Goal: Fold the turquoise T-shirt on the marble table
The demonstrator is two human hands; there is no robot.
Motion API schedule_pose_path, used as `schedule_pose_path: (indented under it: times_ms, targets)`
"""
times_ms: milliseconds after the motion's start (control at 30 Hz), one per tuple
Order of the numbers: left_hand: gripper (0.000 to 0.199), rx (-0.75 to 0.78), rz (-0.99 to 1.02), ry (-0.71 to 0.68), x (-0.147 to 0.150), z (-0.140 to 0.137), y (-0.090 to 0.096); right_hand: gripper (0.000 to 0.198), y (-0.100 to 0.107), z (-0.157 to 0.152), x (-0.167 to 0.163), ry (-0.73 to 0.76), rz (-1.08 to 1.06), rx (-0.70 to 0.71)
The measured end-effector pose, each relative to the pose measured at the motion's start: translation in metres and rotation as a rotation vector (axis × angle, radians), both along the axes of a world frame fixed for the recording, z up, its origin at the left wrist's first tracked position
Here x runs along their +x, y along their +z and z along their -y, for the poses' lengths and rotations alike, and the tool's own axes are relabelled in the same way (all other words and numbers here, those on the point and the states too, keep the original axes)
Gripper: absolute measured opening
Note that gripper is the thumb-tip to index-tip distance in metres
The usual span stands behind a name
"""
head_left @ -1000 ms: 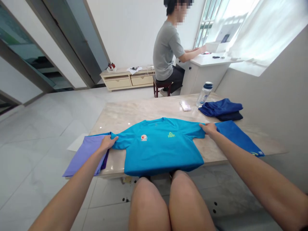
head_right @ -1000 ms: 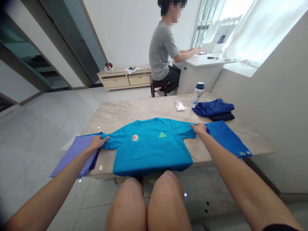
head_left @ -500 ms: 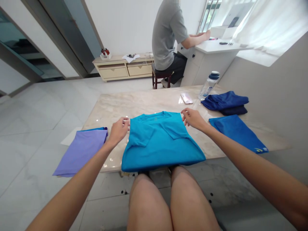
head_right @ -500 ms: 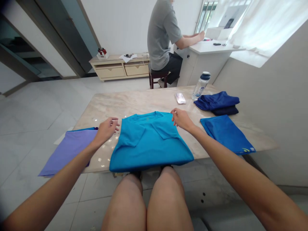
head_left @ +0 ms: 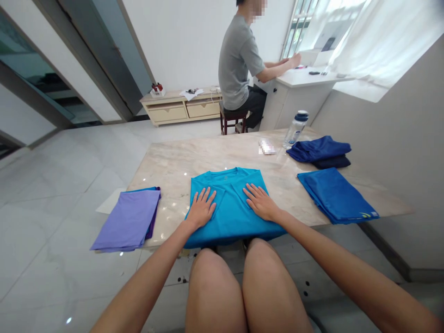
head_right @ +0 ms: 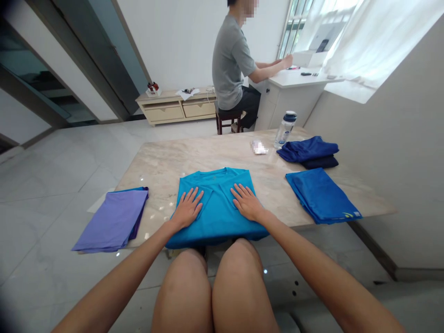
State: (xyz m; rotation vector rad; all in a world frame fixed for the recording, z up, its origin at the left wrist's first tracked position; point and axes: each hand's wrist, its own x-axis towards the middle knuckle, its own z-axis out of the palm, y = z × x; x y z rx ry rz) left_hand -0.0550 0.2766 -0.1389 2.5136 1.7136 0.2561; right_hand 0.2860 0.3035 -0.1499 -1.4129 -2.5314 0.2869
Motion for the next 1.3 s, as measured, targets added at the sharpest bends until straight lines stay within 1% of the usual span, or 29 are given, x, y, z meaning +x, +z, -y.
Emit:
schedule_pose_path:
  times_ms: [33, 100, 167, 200, 267, 333, 367, 433, 500, 567, 600, 633, 700, 767, 800, 867, 900, 967, 1000, 1067, 1133, 1167, 1200, 1233, 1267, 1300]
  targets:
    - [0.06, -0.011, 0.001, -0.017, -0.003, 0.003, 0.004, 0.06, 0.006, 0.001, 0.002, 0.019, 0.006, -0.013]
    - [0.054, -0.048, 0.028, -0.064, -0.011, 0.004, 0.015, 0.05, 0.023, -0.001, 0.009, 0.064, 0.017, -0.062]
    - [0.042, -0.092, 0.112, -0.074, -0.023, -0.004, 0.03, 0.037, 0.042, -0.011, 0.019, 0.07, 0.018, -0.112]
    - [0.035, -0.11, 0.174, -0.042, -0.029, -0.011, 0.039, 0.032, 0.052, -0.02, 0.024, 0.049, 0.014, -0.127]
    - [0.023, -0.134, 0.314, 0.076, -0.041, -0.032, 0.055, 0.026, 0.068, -0.041, 0.034, -0.025, 0.006, -0.144]
    - [0.015, -0.148, 0.425, 0.196, -0.051, -0.058, 0.068, 0.031, 0.078, -0.067, 0.042, -0.081, 0.014, -0.171]
    - [0.018, -0.152, 0.454, 0.241, -0.055, -0.07, 0.072, 0.037, 0.081, -0.079, 0.045, -0.095, 0.021, -0.192]
    - [0.033, -0.172, 0.462, 0.308, -0.061, -0.092, 0.076, 0.051, 0.081, -0.102, 0.047, -0.109, 0.032, -0.243]
    - [0.047, -0.229, 0.424, 0.364, -0.065, -0.109, 0.073, 0.066, 0.075, -0.12, 0.047, -0.131, 0.036, -0.306]
    - [0.055, -0.321, 0.354, 0.378, -0.068, -0.12, 0.066, 0.075, 0.068, -0.133, 0.046, -0.15, 0.049, -0.386]
    - [0.056, -0.37, 0.31, 0.355, -0.069, -0.124, 0.062, 0.075, 0.065, -0.138, 0.045, -0.145, 0.063, -0.419]
    - [0.054, -0.416, 0.267, 0.31, -0.07, -0.126, 0.058, 0.07, 0.062, -0.142, 0.044, -0.123, 0.083, -0.443]
    - [0.042, -0.497, 0.194, 0.188, -0.072, -0.131, 0.052, 0.048, 0.059, -0.148, 0.043, -0.05, 0.134, -0.442]
    - [0.03, -0.519, 0.154, 0.109, -0.072, -0.138, 0.051, 0.03, 0.06, -0.156, 0.041, -0.025, 0.165, -0.356]
    - [0.026, -0.493, 0.138, 0.111, -0.073, -0.144, 0.053, 0.025, 0.062, -0.16, 0.04, -0.047, 0.164, -0.282]
    - [0.024, -0.373, 0.109, 0.187, -0.072, -0.161, 0.065, 0.023, 0.07, -0.174, 0.038, -0.146, 0.113, -0.092]
    - [0.024, -0.291, 0.101, 0.244, -0.071, -0.171, 0.075, 0.023, 0.076, -0.183, 0.036, -0.196, 0.068, 0.01]
    - [0.025, -0.125, 0.104, 0.352, -0.068, -0.191, 0.103, 0.021, 0.092, -0.202, 0.032, -0.256, -0.045, 0.206]
    - [0.027, -0.046, 0.118, 0.389, -0.066, -0.2, 0.12, 0.021, 0.102, -0.212, 0.03, -0.263, -0.104, 0.295]
    - [0.029, 0.104, 0.157, 0.419, -0.062, -0.211, 0.157, 0.025, 0.126, -0.226, 0.025, -0.248, -0.207, 0.447]
    - [0.031, 0.234, 0.181, 0.388, -0.058, -0.211, 0.192, 0.025, 0.151, -0.231, 0.021, -0.224, -0.281, 0.553]
    - [0.034, 0.288, 0.185, 0.354, -0.057, -0.206, 0.204, 0.025, 0.162, -0.228, 0.02, -0.212, -0.305, 0.583]
    - [0.037, 0.331, 0.186, 0.316, -0.056, -0.197, 0.213, 0.023, 0.17, -0.222, 0.019, -0.201, -0.319, 0.597]
    - [0.04, 0.362, 0.189, 0.281, -0.056, -0.186, 0.217, 0.021, 0.176, -0.213, 0.019, -0.185, -0.323, 0.594]
    - [0.04, 0.382, 0.197, 0.253, -0.056, -0.172, 0.216, 0.02, 0.179, -0.2, 0.02, -0.163, -0.314, 0.578]
    - [0.036, 0.39, 0.208, 0.237, -0.057, -0.156, 0.21, 0.018, 0.178, -0.185, 0.021, -0.135, -0.296, 0.553]
